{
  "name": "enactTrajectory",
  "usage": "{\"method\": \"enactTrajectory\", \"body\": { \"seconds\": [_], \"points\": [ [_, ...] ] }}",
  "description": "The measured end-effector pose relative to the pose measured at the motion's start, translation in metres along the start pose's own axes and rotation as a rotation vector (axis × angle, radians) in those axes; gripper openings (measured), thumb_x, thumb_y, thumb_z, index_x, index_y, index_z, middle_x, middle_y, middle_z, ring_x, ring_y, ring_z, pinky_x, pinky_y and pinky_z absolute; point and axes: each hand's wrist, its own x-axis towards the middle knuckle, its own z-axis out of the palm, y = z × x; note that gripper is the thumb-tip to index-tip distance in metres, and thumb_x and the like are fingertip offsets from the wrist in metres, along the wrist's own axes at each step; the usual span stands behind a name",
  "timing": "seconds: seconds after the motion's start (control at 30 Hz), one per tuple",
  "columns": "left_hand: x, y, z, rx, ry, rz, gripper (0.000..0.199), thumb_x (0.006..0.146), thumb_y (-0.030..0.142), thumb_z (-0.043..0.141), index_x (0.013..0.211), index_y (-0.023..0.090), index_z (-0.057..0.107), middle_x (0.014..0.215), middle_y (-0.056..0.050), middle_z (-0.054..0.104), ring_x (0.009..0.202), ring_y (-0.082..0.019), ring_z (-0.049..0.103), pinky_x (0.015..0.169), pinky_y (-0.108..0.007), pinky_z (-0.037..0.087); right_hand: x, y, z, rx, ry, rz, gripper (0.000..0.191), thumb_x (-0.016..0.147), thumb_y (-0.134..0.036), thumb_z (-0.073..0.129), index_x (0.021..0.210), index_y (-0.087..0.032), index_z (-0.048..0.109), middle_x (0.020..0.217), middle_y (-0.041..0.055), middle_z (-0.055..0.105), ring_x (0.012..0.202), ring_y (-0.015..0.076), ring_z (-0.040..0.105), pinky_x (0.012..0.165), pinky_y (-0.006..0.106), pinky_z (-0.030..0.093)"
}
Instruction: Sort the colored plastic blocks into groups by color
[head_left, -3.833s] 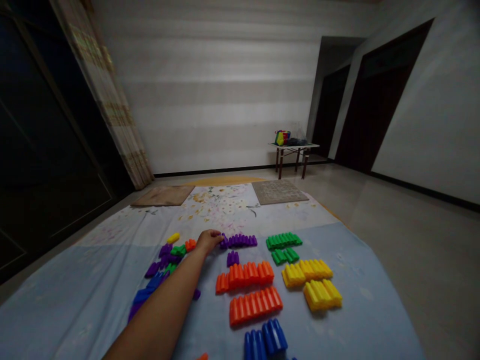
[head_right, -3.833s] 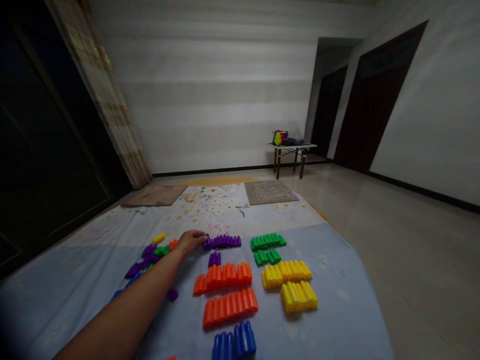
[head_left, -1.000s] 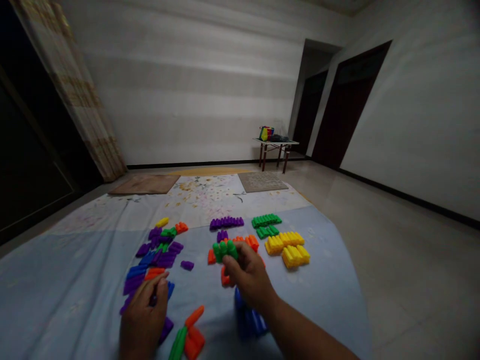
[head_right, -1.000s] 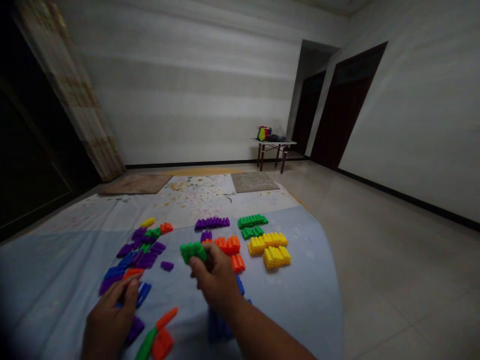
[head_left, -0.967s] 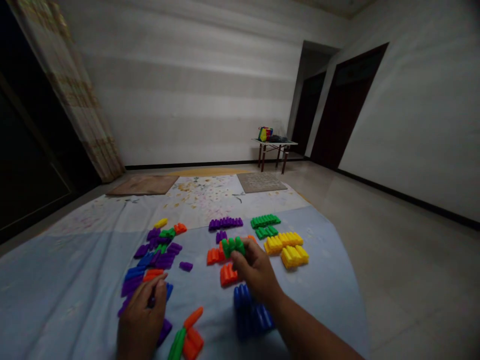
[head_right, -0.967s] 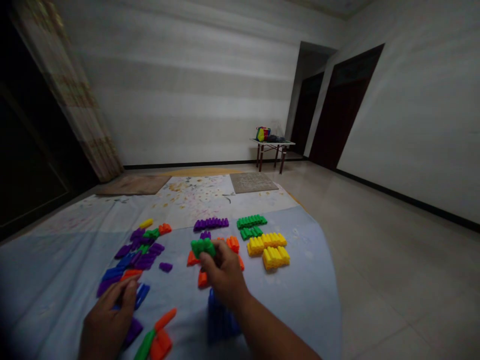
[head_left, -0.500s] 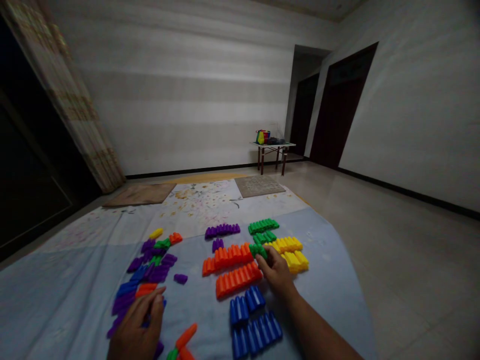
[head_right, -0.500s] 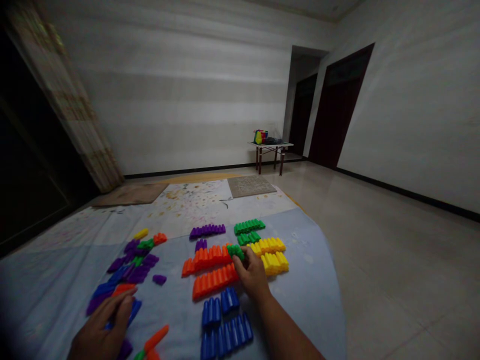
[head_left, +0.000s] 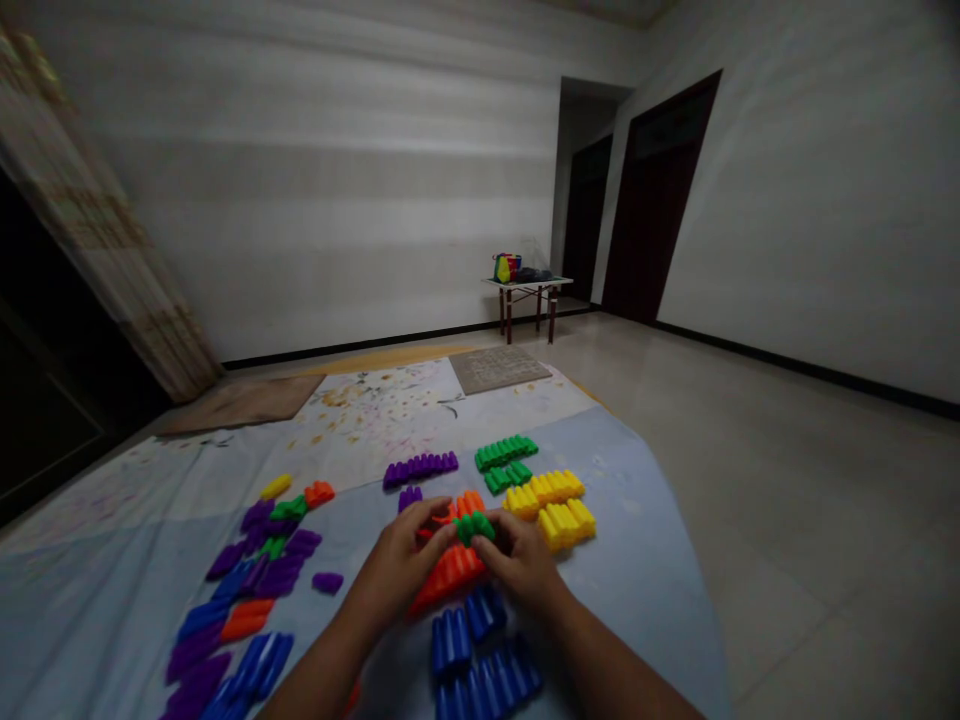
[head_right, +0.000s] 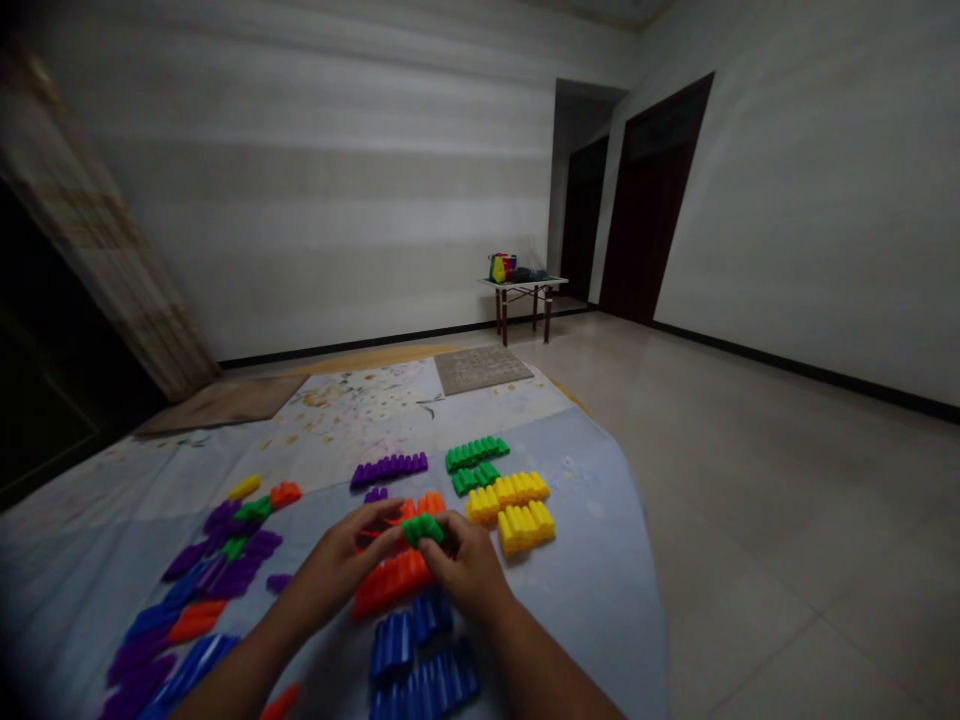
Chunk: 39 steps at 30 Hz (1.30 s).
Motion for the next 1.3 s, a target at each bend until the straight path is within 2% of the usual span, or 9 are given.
{"method": "enactTrajectory", "body": {
  "seconds": [0.17, 0.3, 0.43, 0.6, 0.77, 0.87, 0.97, 1.1, 1.3],
  "points": [
    [0.019, -0.002, 0.004, -0.206, -0.227, -0.078, 0.033, 0.073, 0.041, 0.057, 0.092, 0.015, 0.066, 0.086, -0.007, 0.071, 0.076, -0.018, 0.064, 0.070, -0.030, 0.051, 0.002, 0.001, 0.002, 0.047, 0.014, 0.036, 0.022, 0.080, -0.029, 0.056, 0.096, -0.016, 0.062, 0.071, -0.0010, 0.059, 0.061, 0.0117, 0.052, 0.058, 0.023, 0.040],
    [0.039, 0.003, -0.006, -0.197, -0.109, -0.092, 0.035, 0.069, 0.043, 0.059, 0.089, 0.015, 0.067, 0.082, -0.006, 0.071, 0.076, -0.018, 0.064, 0.071, -0.030, 0.049, 0.002, 0.000, 0.001, 0.019, 0.128, 0.044, 0.034, 0.081, -0.032, 0.057, 0.111, -0.016, 0.056, 0.063, -0.0037, 0.053, 0.056, 0.0112, 0.050, 0.054, 0.022, 0.040],
    [0.075, 0.008, -0.005, -0.108, -0.008, -0.129, 0.037, 0.061, 0.045, 0.061, 0.083, 0.016, 0.068, 0.071, -0.003, 0.069, 0.068, -0.017, 0.060, 0.065, -0.029, 0.047, -0.002, -0.002, 0.001, -0.092, 0.242, -0.032, 0.028, 0.085, -0.031, 0.050, 0.107, -0.016, 0.057, 0.061, -0.0017, 0.055, 0.056, 0.0129, 0.053, 0.055, 0.023, 0.041],
    [0.117, 0.006, 0.018, -0.110, -0.024, -0.177, 0.032, 0.057, 0.039, 0.066, 0.078, 0.015, 0.067, 0.059, 0.001, 0.063, 0.056, -0.012, 0.055, 0.057, -0.025, 0.044, -0.004, -0.001, 0.002, -0.224, 0.221, -0.115, 0.020, 0.086, -0.028, 0.047, 0.097, -0.018, 0.061, 0.061, 0.0004, 0.057, 0.052, 0.0141, 0.052, 0.052, 0.025, 0.038],
    [0.152, -0.006, 0.032, -0.086, 0.010, -0.288, 0.026, 0.067, 0.030, 0.065, 0.086, 0.013, 0.061, 0.054, 0.004, 0.056, 0.051, -0.009, 0.053, 0.051, -0.021, 0.042, -0.003, 0.001, 0.002, -0.292, 0.186, -0.117, 0.020, 0.086, -0.025, 0.046, 0.094, -0.018, 0.062, 0.062, 0.0018, 0.059, 0.052, 0.0150, 0.053, 0.052, 0.026, 0.038],
    [0.170, -0.013, 0.034, -0.038, 0.000, -0.354, 0.016, 0.078, 0.028, 0.059, 0.082, 0.012, 0.058, 0.059, 0.004, 0.055, 0.053, -0.007, 0.053, 0.052, -0.020, 0.043, -0.003, 0.001, 0.002, -0.327, 0.179, -0.146, 0.018, 0.084, -0.022, 0.046, 0.093, -0.019, 0.062, 0.066, 0.0032, 0.062, 0.056, 0.0159, 0.056, 0.055, 0.026, 0.040],
    [0.183, -0.017, 0.040, 0.012, -0.052, -0.420, 0.021, 0.084, 0.032, 0.054, 0.090, 0.012, 0.058, 0.078, 0.000, 0.060, 0.065, -0.009, 0.057, 0.060, -0.025, 0.049, -0.002, 0.001, 0.001, -0.338, 0.176, -0.185, 0.018, 0.084, -0.019, 0.046, 0.093, -0.019, 0.062, 0.070, 0.0042, 0.064, 0.059, 0.0164, 0.059, 0.057, 0.026, 0.042],
    [0.195, -0.021, 0.054, 0.063, -0.127, -0.506, 0.031, 0.085, 0.035, 0.052, 0.108, 0.014, 0.055, 0.104, -0.006, 0.060, 0.087, -0.015, 0.059, 0.074, -0.035, 0.052, -0.001, 0.003, 0.001, -0.352, 0.190, -0.217, 0.019, 0.083, -0.017, 0.045, 0.091, -0.018, 0.062, 0.070, 0.0048, 0.066, 0.059, 0.0161, 0.060, 0.057, 0.025, 0.043],
    [0.200, -0.031, 0.061, 0.105, -0.143, -0.563, 0.034, 0.085, 0.035, 0.053, 0.111, 0.015, 0.054, 0.111, -0.007, 0.058, 0.094, -0.018, 0.058, 0.078, -0.038, 0.051, 0.000, 0.006, 0.004, -0.375, 0.263, -0.293, 0.019, 0.080, -0.016, 0.045, 0.089, -0.018, 0.062, 0.068, 0.0024, 0.066, 0.057, 0.0144, 0.060, 0.055, 0.023, 0.043]
  ]
}}
